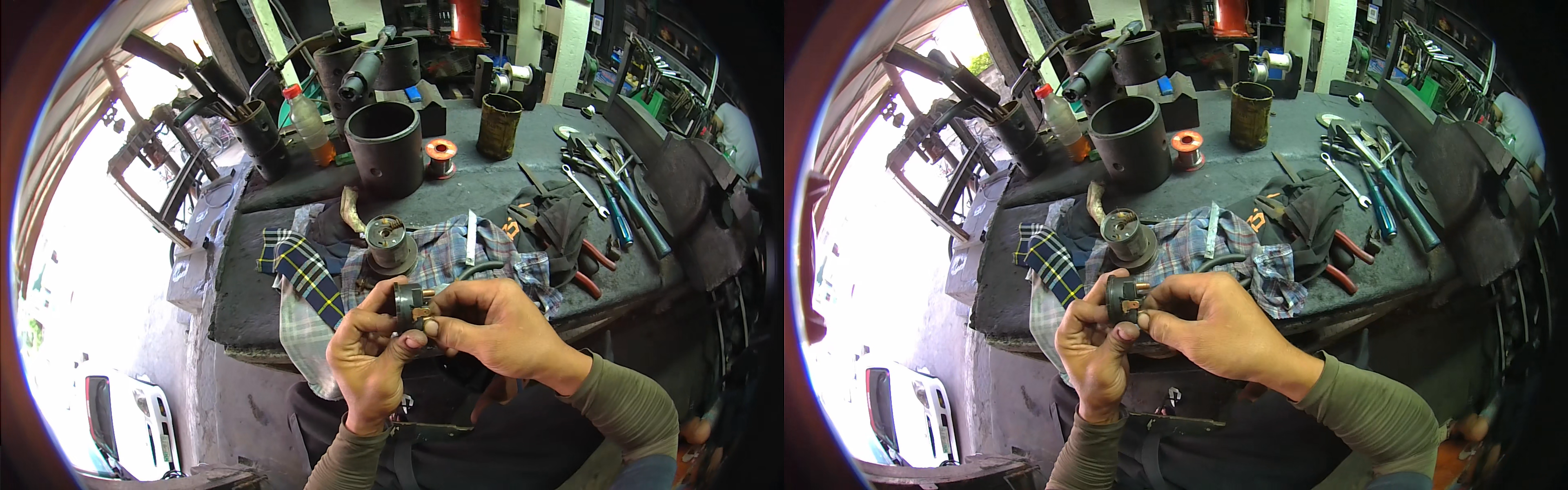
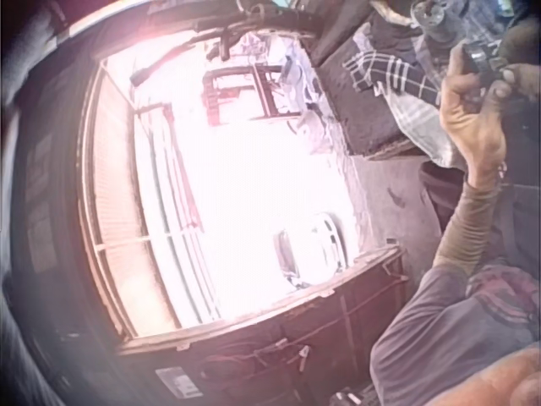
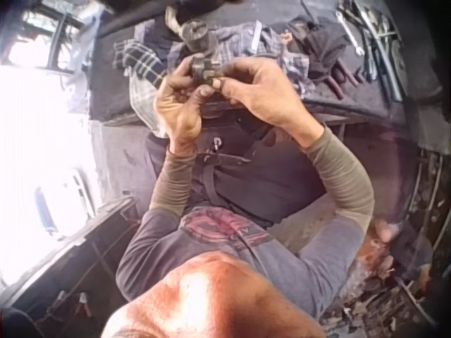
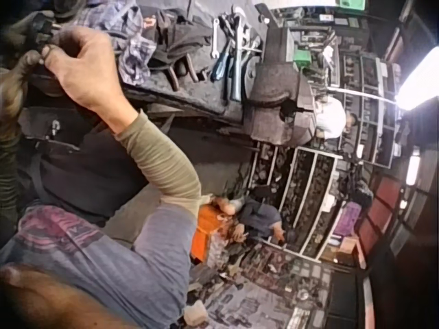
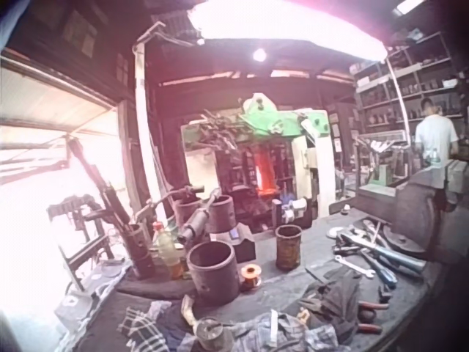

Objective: The person disassembles a small cylindrical electrical component, removes internal parts, and uses pliers to adjust or remove a copper piece. The person then wipes the component with a cloth and continues manipulating the parts on a workbench.

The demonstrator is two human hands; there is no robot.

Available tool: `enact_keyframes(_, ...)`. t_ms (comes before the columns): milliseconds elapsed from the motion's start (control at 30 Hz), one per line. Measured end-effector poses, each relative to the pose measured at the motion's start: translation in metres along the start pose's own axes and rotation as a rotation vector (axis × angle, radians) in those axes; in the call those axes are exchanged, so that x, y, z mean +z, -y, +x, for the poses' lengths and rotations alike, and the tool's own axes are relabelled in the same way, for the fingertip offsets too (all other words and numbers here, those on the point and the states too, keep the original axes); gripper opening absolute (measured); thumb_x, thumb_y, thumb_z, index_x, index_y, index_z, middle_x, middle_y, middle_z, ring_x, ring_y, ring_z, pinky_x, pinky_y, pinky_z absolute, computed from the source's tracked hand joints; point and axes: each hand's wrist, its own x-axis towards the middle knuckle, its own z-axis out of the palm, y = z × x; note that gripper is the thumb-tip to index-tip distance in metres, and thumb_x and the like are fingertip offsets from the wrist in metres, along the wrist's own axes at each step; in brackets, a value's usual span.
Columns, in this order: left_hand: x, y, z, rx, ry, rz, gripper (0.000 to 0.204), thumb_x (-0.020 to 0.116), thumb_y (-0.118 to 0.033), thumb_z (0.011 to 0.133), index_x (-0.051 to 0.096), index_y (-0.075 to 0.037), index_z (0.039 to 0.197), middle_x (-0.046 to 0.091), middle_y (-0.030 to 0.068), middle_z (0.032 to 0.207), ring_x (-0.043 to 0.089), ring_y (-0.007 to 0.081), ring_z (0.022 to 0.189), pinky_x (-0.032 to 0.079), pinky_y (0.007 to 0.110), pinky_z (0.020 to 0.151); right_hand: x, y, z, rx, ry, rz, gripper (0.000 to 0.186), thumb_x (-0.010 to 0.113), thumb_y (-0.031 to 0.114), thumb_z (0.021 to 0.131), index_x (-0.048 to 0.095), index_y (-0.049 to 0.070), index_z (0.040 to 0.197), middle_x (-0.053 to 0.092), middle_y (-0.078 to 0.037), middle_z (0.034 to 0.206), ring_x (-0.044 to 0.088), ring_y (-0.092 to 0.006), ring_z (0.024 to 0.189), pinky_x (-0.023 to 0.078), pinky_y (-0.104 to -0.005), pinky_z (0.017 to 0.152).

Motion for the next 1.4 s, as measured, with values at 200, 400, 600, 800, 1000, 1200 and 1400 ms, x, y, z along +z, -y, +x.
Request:
enact_keyframes(200,-0.002,0.003,-0.004,-0.003,-0.001,0.016,0.03,0.086,0.005,0.092,0.058,0.005,0.104,0.059,0.0325,0.153,0.075,0.0227,0.113,0.064,0.036,0.099,-0.004,0.0,0.003,0.088,0.04,0.011,0.014,0.076,0.008,0.103,0.077,-0.005,0.109,0.074,0.0,0.094,0.063,-0.0045,0.086,0.053,-0.0238,0.074)
enact_keyframes(400,-0.01,0.0,0.003,-0.086,0.06,0.124,0.025,0.082,-0.003,0.099,0.062,0.006,0.111,0.069,0.0243,0.138,0.072,0.018,0.113,0.06,0.034,0.101,-0.01,-0.003,0.008,0.003,0.025,-0.154,0.019,0.077,0.011,0.103,0.078,-0.006,0.111,0.075,-0.004,0.093,0.065,-0.0078,0.083,0.054,-0.0294,0.073)
enact_keyframes(600,-0.004,0.0,0.002,-0.151,-0.005,0.233,0.032,0.077,-0.005,0.104,0.065,0.012,0.127,0.075,0.0147,0.124,0.07,0.0162,0.113,0.059,0.033,0.102,-0.009,-0.015,0.013,-0.221,-0.058,-0.442,0.023,0.079,0.016,0.101,0.078,-0.005,0.109,0.077,-0.013,0.087,0.066,-0.011,0.08,0.055,-0.0346,0.073)
enact_keyframes(800,-0.006,0.004,0.001,-0.047,0.024,0.195,0.032,0.08,-0.003,0.101,0.067,0.014,0.125,0.069,0.023,0.142,0.07,0.0211,0.12,0.058,0.035,0.106,-0.01,-0.011,0.016,0.049,-0.002,-0.235,0.023,0.078,0.016,0.102,0.078,-0.005,0.11,0.078,-0.013,0.086,0.066,-0.0108,0.079,0.054,-0.0339,0.072)
enact_keyframes(1000,-0.007,0.001,0.002,-0.073,-0.007,0.153,0.03,0.083,0.0,0.097,0.068,0.013,0.119,0.066,0.0247,0.148,0.069,0.0236,0.125,0.056,0.038,0.11,-0.003,-0.012,0.012,-0.208,-0.07,-0.383,0.022,0.076,0.015,0.104,0.077,-0.007,0.109,0.074,-0.003,0.086,0.061,-0.0063,0.079,0.052,-0.0296,0.069)
enact_keyframes(1200,-0.008,0.003,0.0,-0.042,0.026,0.159,0.03,0.085,-0.002,0.095,0.069,0.012,0.118,0.065,0.0249,0.149,0.069,0.0229,0.123,0.056,0.037,0.108,-0.002,-0.01,0.01,-0.147,-0.051,-0.325,0.02,0.076,0.014,0.105,0.077,-0.005,0.108,0.071,0.001,0.086,0.061,-0.005,0.079,0.05,-0.0284,0.066)
enact_keyframes(1400,-0.007,0.001,0.007,-0.057,0.048,0.171,0.025,0.081,-0.002,0.099,0.069,0.011,0.117,0.069,0.023,0.142,0.072,0.0227,0.119,0.059,0.037,0.105,-0.014,-0.012,0.02,0.062,0.014,-0.168,0.02,0.078,0.015,0.103,0.074,-0.004,0.11,0.07,0.0,0.085,0.062,-0.0097,0.073,0.051,-0.03,0.065)
